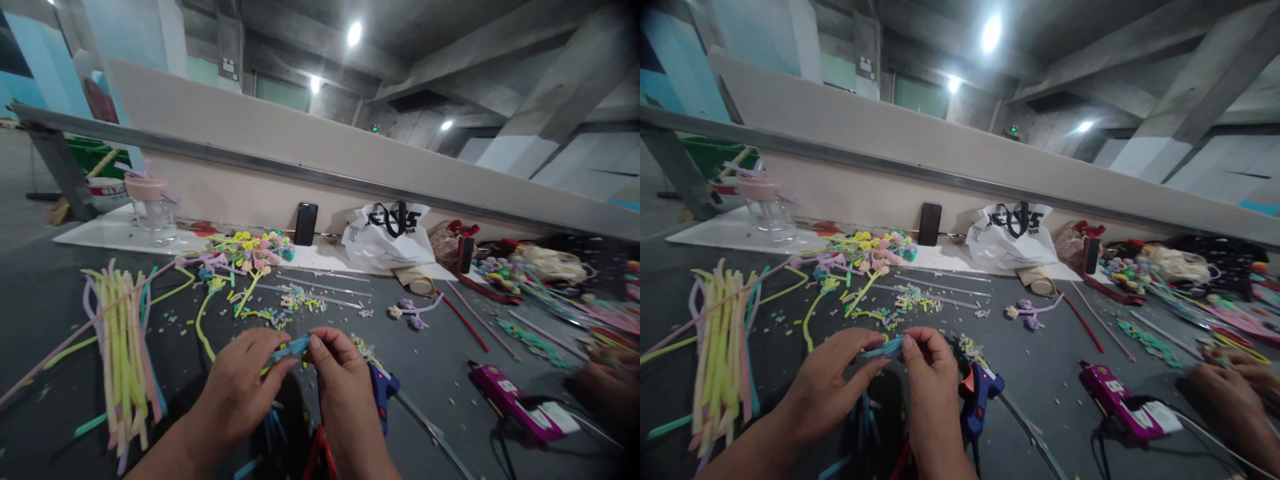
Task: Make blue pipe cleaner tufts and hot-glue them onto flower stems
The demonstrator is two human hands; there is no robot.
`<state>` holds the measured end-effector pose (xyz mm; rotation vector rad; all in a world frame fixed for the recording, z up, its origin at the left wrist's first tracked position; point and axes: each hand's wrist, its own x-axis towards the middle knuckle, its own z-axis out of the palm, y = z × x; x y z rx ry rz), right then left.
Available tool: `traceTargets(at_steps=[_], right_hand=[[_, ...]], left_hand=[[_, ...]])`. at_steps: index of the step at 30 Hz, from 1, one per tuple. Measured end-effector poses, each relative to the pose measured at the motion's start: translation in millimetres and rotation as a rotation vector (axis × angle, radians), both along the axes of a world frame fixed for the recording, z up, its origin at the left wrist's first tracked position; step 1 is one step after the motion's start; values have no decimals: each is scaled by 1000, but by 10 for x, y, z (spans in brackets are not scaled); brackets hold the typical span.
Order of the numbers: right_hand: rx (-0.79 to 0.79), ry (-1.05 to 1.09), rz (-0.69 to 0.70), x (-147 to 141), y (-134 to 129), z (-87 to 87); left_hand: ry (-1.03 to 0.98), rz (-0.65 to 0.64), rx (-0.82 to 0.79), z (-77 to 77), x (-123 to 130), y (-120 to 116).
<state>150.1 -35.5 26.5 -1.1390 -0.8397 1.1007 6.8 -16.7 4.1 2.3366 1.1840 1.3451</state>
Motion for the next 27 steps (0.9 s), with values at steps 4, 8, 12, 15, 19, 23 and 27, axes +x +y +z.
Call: traceTargets(at_steps=[4,8,12,15,19,23,27], right_hand=[[10,-3,18,6,-9,-5],[8,11,26,-3,-11,0],[4,48,21,-19,4,-10],[-12,57,18,-21,8,-22],[-15,39,17,-12,0,-30],[-10,56,14,-5,10,-22],[8,69,45,1,26,-11]], left_hand=[[30,-8,16,40,-13,-2],[52,-40,39,61,-15,-8],[41,-39,70,60,-4,1],[36,-29,95,74,3,5],[46,-34,119,89,3,0],[42,-39,146,66,3,-4],[26,-39,151,54,12,-7]])
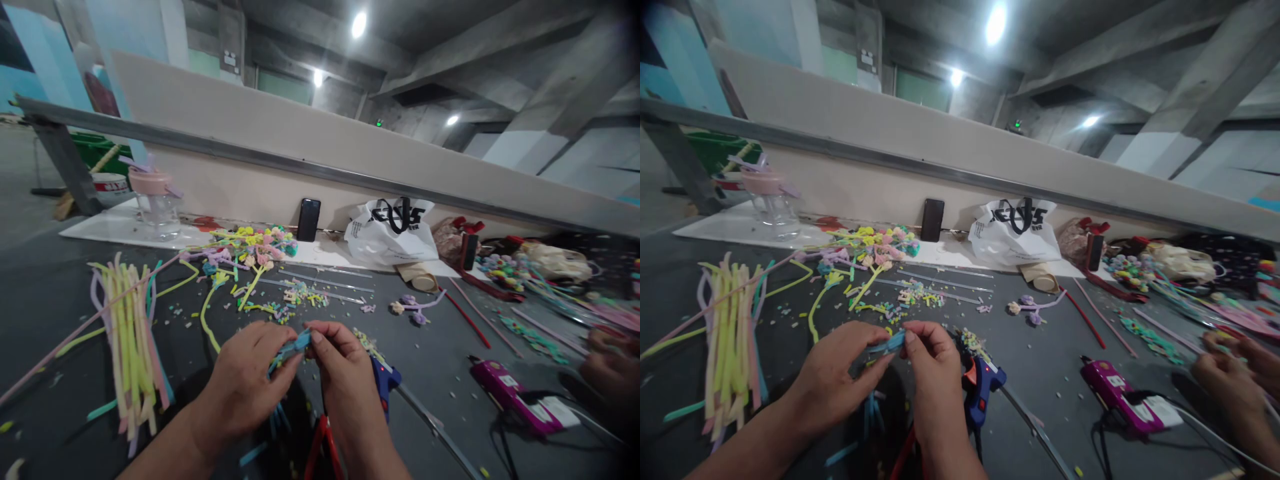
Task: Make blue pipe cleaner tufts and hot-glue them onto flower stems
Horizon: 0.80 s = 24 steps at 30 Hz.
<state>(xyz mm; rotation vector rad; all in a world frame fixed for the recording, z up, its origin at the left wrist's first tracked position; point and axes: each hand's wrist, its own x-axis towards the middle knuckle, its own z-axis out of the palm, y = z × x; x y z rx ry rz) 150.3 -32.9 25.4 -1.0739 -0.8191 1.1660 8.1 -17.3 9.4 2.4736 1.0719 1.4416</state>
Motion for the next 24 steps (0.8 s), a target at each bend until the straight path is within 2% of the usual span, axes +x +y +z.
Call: traceTargets(at_steps=[9,20,24], right_hand=[[16,-11,-2,-31,-17,23],[12,-80,-3,-10,-7,-29],[-15,-16,32,3,-2,-26]], left_hand=[[18,6,8,-9,-10,15],[51,13,36,11,-10,11],[34,19,36,2,-7,6]])
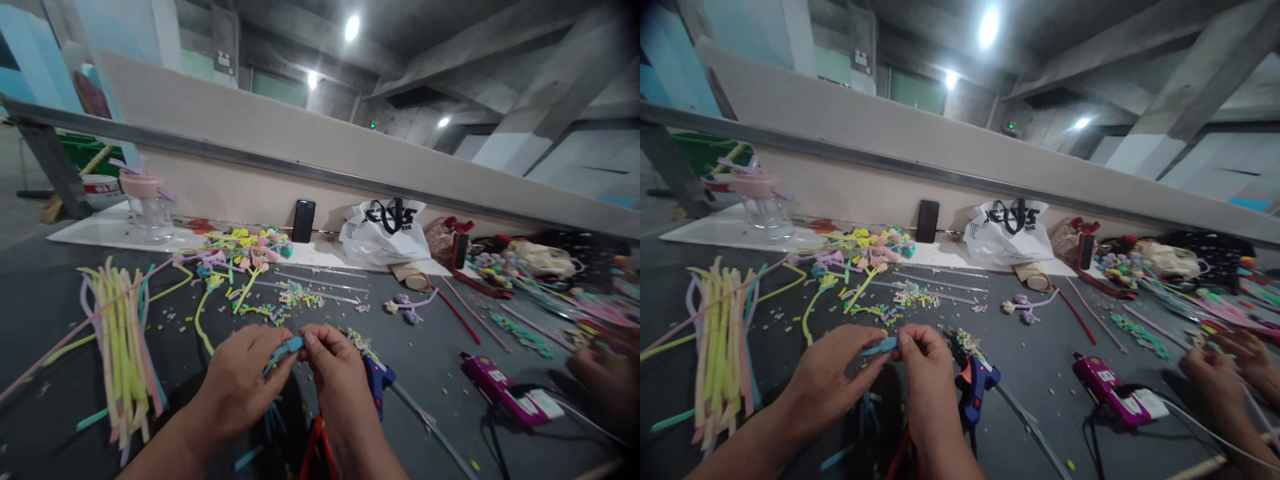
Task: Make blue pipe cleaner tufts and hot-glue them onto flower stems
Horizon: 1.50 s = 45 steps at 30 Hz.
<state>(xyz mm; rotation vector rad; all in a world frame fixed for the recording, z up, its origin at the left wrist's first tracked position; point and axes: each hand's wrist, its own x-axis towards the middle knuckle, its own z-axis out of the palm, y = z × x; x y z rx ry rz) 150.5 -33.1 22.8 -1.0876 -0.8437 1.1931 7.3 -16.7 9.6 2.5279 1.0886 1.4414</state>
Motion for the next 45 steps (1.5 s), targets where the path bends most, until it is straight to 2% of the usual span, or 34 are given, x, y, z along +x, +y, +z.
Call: traceTargets(at_steps=[3,7,10,12,15,17,21,24,29,33,36,39,45], right_hand=[[8,26,1,11,1,25],[24,43,-43,-2,-22,86],[52,59,-141,-10,-37,122],[60,64,-214,-5,-40,125],[82,94,-257,5,-46,105],[98,104,-220,0,-56,92],[94,32,-109,-30,-85,93],[86,-64,-114,-36,-93,94],[95,-113,-233,-25,-63,69],[63,-59,-166,-43,-54,88],[62,-68,-103,-49,-64,114],[67,-120,-96,-40,-69,111],[104,-236,-176,-19,-41,37]], left_hand=[[-28,4,-77,-13,4,-15],[-97,-36,-292,21,-1,-23],[-244,-41,-485,81,1,-4],[-413,-52,-682,115,13,16],[-721,-149,-974,150,45,35],[-873,-235,-1105,172,65,33],[-1030,-371,-1298,213,80,8],[-1087,-507,-1440,219,67,2],[-1135,-675,-1587,207,42,13],[-1115,-829,-1716,161,35,0],[-1071,-891,-1784,100,36,-12],[-999,-871,-1804,77,45,-20],[-931,-652,-1699,163,103,-34]])
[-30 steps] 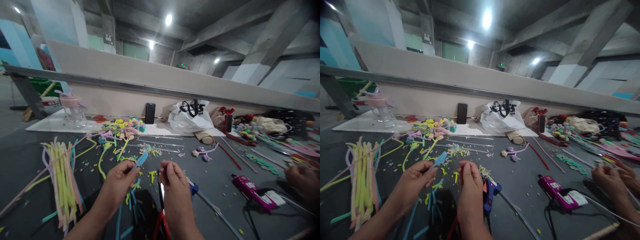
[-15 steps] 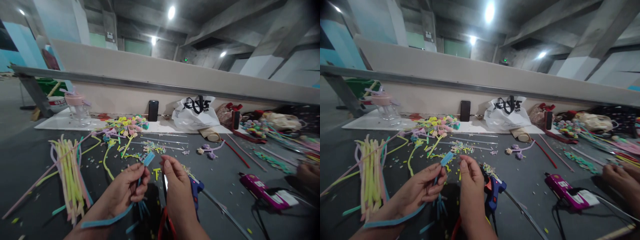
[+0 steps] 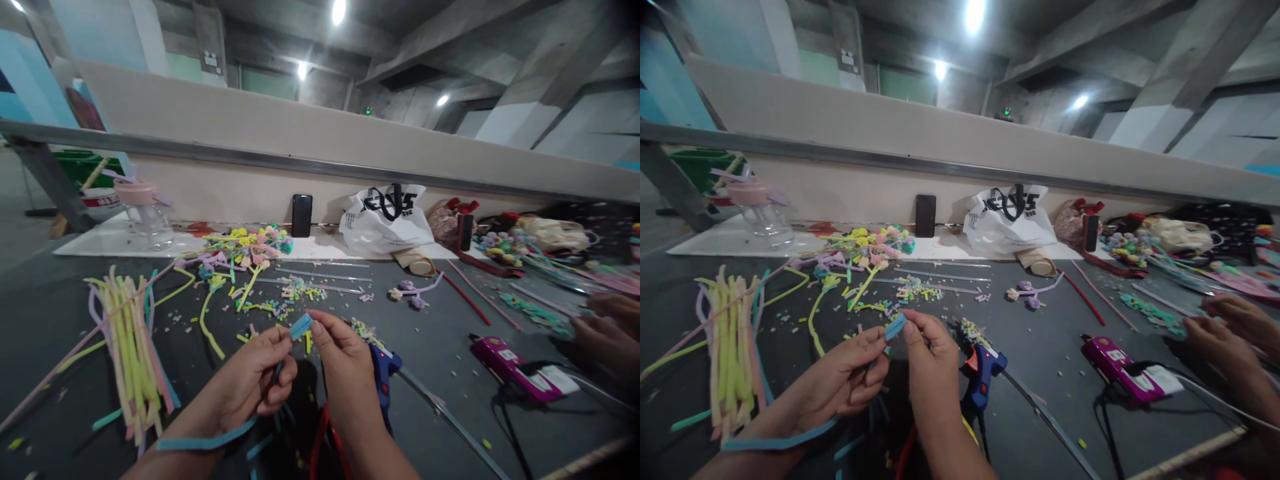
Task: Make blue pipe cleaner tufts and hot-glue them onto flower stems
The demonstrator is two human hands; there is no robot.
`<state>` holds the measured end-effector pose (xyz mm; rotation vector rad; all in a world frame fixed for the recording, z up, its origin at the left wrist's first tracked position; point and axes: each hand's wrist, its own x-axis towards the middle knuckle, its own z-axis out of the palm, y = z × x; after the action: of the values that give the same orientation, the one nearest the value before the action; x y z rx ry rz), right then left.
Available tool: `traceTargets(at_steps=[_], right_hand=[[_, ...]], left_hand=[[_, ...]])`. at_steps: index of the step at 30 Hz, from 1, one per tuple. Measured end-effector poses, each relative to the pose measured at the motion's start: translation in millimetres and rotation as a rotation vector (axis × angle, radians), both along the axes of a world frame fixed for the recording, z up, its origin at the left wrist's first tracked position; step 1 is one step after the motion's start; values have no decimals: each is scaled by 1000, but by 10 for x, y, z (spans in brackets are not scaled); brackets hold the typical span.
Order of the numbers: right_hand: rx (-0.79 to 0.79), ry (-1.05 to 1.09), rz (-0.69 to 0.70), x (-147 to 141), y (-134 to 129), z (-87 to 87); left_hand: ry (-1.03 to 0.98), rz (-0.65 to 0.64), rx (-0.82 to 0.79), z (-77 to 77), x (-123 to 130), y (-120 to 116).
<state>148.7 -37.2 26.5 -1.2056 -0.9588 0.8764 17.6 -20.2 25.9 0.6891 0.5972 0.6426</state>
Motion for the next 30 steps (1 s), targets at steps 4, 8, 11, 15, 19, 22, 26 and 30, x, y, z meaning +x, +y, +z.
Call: traceTargets(at_steps=[4,8,11,15,19,22,26,30], right_hand=[[-21,-42,9,21,21,-8],[-91,27,-4,32,24,14],[-103,86,23,25,33,-2],[-59,105,-27,-5,36,15],[33,53,-140,124,-118,222],[49,-175,-165,476,-341,354],[-191,-665,-207,1058,-595,234],[-444,-1041,-169,1243,-653,-49]], left_hand=[[94,42,48,9,31,-8],[185,34,142,-21,17,-3],[256,6,190,-35,-7,8],[299,45,200,-85,-23,35],[230,96,112,-160,-34,93],[161,146,90,-174,-55,130],[123,164,108,-171,-83,138],[130,155,125,-194,-81,122]])
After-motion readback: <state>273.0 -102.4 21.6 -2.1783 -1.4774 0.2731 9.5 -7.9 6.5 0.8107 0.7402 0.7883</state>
